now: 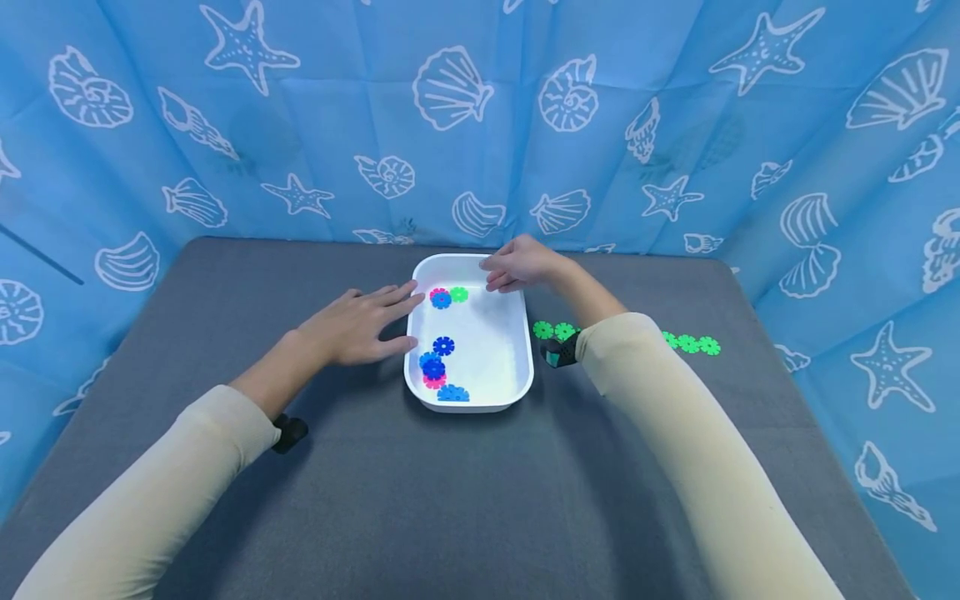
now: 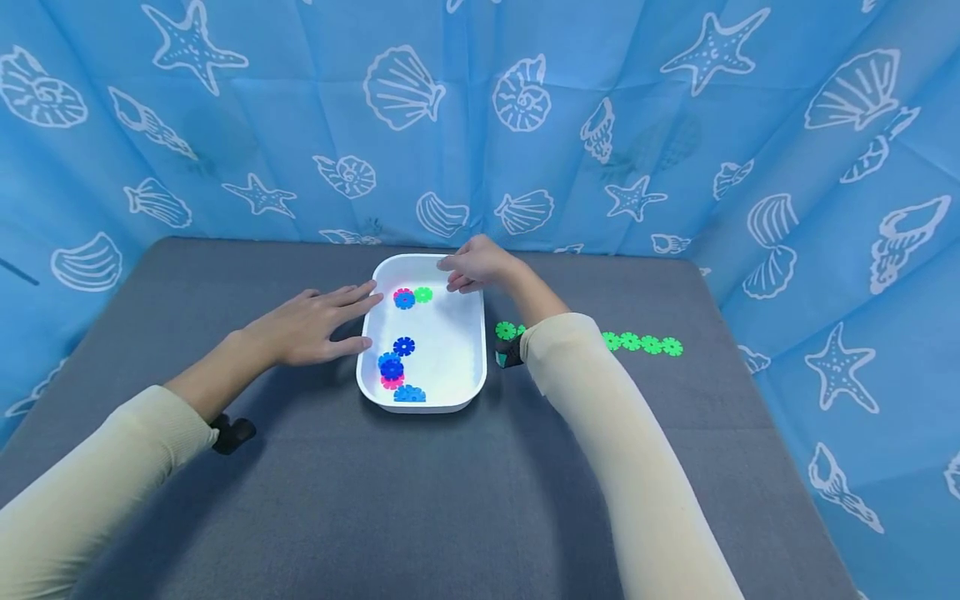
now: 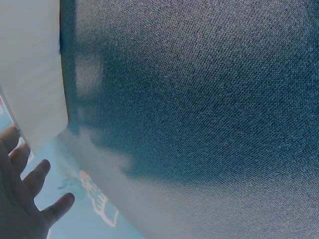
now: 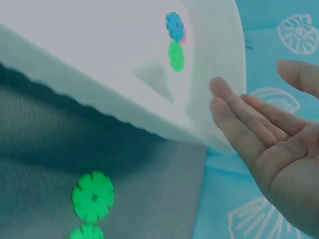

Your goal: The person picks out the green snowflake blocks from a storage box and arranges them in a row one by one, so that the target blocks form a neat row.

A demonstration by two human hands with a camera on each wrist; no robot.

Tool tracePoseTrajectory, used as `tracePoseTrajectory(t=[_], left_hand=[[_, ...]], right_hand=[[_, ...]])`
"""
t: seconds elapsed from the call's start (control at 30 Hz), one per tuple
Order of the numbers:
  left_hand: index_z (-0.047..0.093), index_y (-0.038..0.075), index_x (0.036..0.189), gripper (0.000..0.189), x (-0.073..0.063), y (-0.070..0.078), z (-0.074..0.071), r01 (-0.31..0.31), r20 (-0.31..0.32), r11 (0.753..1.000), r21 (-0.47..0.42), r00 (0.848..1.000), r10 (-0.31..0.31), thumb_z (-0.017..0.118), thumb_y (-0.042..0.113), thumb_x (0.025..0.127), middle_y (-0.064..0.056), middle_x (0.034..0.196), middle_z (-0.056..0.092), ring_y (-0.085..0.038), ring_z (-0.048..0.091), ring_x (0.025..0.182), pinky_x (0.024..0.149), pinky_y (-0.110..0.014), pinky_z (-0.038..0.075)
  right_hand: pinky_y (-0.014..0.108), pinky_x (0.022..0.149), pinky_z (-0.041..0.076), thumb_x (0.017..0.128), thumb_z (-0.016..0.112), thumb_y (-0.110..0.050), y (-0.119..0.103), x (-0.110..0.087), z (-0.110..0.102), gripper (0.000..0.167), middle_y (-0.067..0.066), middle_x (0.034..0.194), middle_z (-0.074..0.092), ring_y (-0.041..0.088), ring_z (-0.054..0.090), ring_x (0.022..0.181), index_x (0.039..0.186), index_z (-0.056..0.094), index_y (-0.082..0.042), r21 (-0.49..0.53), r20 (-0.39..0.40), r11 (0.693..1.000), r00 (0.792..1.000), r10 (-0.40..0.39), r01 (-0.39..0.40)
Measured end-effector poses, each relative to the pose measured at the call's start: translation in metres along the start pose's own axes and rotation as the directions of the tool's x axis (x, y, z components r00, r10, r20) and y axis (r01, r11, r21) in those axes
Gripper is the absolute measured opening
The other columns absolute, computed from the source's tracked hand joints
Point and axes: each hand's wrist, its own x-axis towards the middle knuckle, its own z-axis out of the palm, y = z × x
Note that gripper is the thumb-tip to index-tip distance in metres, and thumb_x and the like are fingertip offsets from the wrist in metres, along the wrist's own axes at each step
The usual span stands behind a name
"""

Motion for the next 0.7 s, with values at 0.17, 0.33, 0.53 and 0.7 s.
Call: tracePoseTrajectory(t=[0.17,0.33,0.53,0.7], left_hand=[[0.024,0.020,0.160,0.077,0.001,0.000,0.001,0.005,-0.005,1.000,0.010,1.000,-0.005,0.045,0.061,0.098,-0.004,0.166,0.014,-0.035,0.024,0.149,0.109,-0.072,0.023],[0.023,0.020,0.160,0.077,0.001,-0.001,0.002,0.005,-0.006,1.000,0.004,1.000,-0.005,0.046,0.061,0.098,-0.004,0.166,0.013,-0.035,0.024,0.148,0.109,-0.071,0.023],[0.022,0.020,0.160,0.077,0.001,-0.002,0.003,0.003,0.000,1.000,-0.004,1.000,-0.003,0.045,0.060,0.098,-0.004,0.167,0.012,-0.036,0.023,0.149,0.109,-0.071,0.023],[0.022,0.020,0.160,0.077,0.001,-0.002,0.003,0.005,0.001,1.000,-0.017,1.000,-0.005,0.045,0.060,0.098,-0.004,0.167,0.012,-0.036,0.022,0.149,0.109,-0.072,0.023]], right_hand=[[0.041,0.100,0.050,0.101,0.060,-0.015,0.001,0.010,0.015,0.041,0.026,0.127,0.062,0.034,0.063,0.117,0.135,0.055,0.007,-0.026,0.039,0.997,0.997,0.073,-0.072],[0.038,0.097,0.052,0.097,0.064,-0.008,0.004,0.017,0.027,0.045,0.021,0.124,0.063,0.032,0.065,0.114,0.138,0.052,0.007,-0.071,0.035,0.994,0.996,0.081,-0.078],[0.036,0.097,0.052,0.096,0.065,-0.005,0.008,0.022,0.037,0.050,0.019,0.123,0.061,0.029,0.065,0.113,0.142,0.048,0.005,-0.052,-0.007,0.994,0.995,0.095,-0.095],[0.035,0.097,0.052,0.096,0.064,-0.007,0.009,0.026,0.043,0.049,0.018,0.121,0.062,0.028,0.066,0.110,0.141,0.049,0.004,-0.028,-0.047,0.996,0.995,0.088,-0.089]])
